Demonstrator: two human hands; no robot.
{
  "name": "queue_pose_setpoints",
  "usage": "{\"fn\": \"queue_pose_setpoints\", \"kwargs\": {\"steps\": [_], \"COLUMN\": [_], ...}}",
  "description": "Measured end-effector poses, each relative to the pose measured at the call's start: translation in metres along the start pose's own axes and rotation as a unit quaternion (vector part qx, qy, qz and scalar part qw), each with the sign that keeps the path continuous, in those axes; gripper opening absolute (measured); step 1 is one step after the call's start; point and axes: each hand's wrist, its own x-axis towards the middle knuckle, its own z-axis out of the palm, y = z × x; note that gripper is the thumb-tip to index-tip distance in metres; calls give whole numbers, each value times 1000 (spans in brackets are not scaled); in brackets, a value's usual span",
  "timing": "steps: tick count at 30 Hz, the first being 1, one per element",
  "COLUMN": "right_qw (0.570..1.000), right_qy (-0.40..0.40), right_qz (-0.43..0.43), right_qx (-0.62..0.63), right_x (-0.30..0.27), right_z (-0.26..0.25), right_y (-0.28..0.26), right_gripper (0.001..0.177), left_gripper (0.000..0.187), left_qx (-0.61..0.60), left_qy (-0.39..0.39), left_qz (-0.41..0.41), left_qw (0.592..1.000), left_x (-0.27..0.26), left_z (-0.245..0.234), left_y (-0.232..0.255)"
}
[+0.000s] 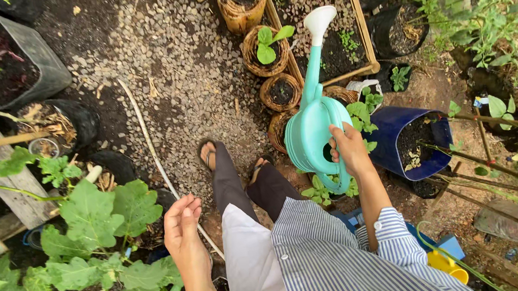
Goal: The person waters various potted plants and garden beds in an outdoor area using a watering can.
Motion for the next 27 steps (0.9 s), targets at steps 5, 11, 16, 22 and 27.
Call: {"fn": "queue_pose_setpoints", "kwargs": {"steps": [5, 11, 16, 22, 27], "right_qw": [1000, 998, 987, 969, 961], "right_qy": [10, 63, 109, 152, 174], "right_qz": [-10, 16, 28, 38, 49], "right_qx": [-21, 26, 115, 191, 211], "right_x": [10, 28, 32, 30, 43], "right_z": [24, 51, 58, 59, 50], "right_y": [-32, -61, -76, -91, -106], "right_gripper": [20, 20, 20, 20, 19], "left_gripper": [23, 23, 23, 23, 21], "left_qx": [8, 59, 83, 62, 74], "left_qy": [-17, -65, -116, -155, -217], "left_qz": [22, 41, 97, 101, 88], "left_qw": [1000, 995, 985, 981, 969], "left_x": [50, 130, 197, 250, 280], "left_z": [4, 10, 12, 55, 109], "left_y": [43, 120, 180, 217, 236]}}
